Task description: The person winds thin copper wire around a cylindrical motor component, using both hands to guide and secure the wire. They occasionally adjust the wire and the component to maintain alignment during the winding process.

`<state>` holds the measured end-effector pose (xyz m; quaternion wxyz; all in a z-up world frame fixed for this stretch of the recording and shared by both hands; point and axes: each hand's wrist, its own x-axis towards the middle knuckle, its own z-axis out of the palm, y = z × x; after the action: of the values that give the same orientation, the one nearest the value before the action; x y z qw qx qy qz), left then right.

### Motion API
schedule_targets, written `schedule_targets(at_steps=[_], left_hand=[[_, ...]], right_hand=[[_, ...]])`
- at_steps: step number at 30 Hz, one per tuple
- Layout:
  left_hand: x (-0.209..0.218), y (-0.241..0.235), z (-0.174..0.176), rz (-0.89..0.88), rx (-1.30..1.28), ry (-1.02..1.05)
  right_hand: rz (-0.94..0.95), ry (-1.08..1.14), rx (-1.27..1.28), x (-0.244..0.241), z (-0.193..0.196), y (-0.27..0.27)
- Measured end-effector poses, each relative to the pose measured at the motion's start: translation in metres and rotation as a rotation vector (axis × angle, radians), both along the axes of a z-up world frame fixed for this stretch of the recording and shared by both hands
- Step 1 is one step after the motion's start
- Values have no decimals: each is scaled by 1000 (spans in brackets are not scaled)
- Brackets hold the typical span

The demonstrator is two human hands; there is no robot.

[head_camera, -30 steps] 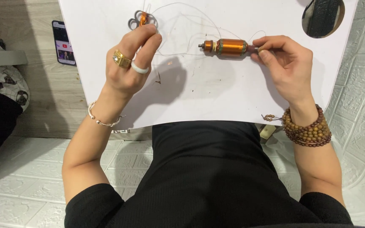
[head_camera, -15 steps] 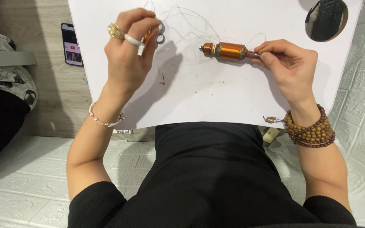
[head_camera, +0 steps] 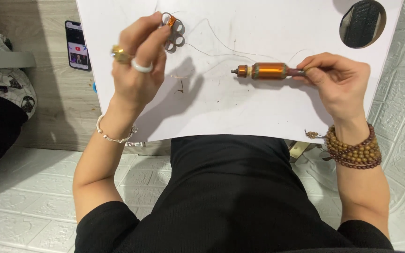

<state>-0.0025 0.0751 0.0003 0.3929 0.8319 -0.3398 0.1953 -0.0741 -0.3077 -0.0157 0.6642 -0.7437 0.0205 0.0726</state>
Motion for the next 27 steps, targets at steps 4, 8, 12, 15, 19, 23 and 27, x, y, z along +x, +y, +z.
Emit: schedule_targets(at_steps=[4,8,12,15,19,23,27], left_hand=[[-9,-7,29,20,-45,-13],[-21,-6,60,-4,175,116],[-34,-7,72,-12,458,299],[-39,-8,70,-18,599,224],[-36,-27,72,26,658,158],[-26,-74,55,-35,502,62],[-19,-131,14,-99,719,149]], right_hand=[[66,21,-16,-2,3,4],[168,-218,-273,-5,16,-3],[232,-286,-408,-14,23,-36],[161,-197,-305,-27,29,-55],[89,-127,-318,-37,31,-72],[36,-75,-138,-41,22,-85],[-35,12,132,-44,7,-110]])
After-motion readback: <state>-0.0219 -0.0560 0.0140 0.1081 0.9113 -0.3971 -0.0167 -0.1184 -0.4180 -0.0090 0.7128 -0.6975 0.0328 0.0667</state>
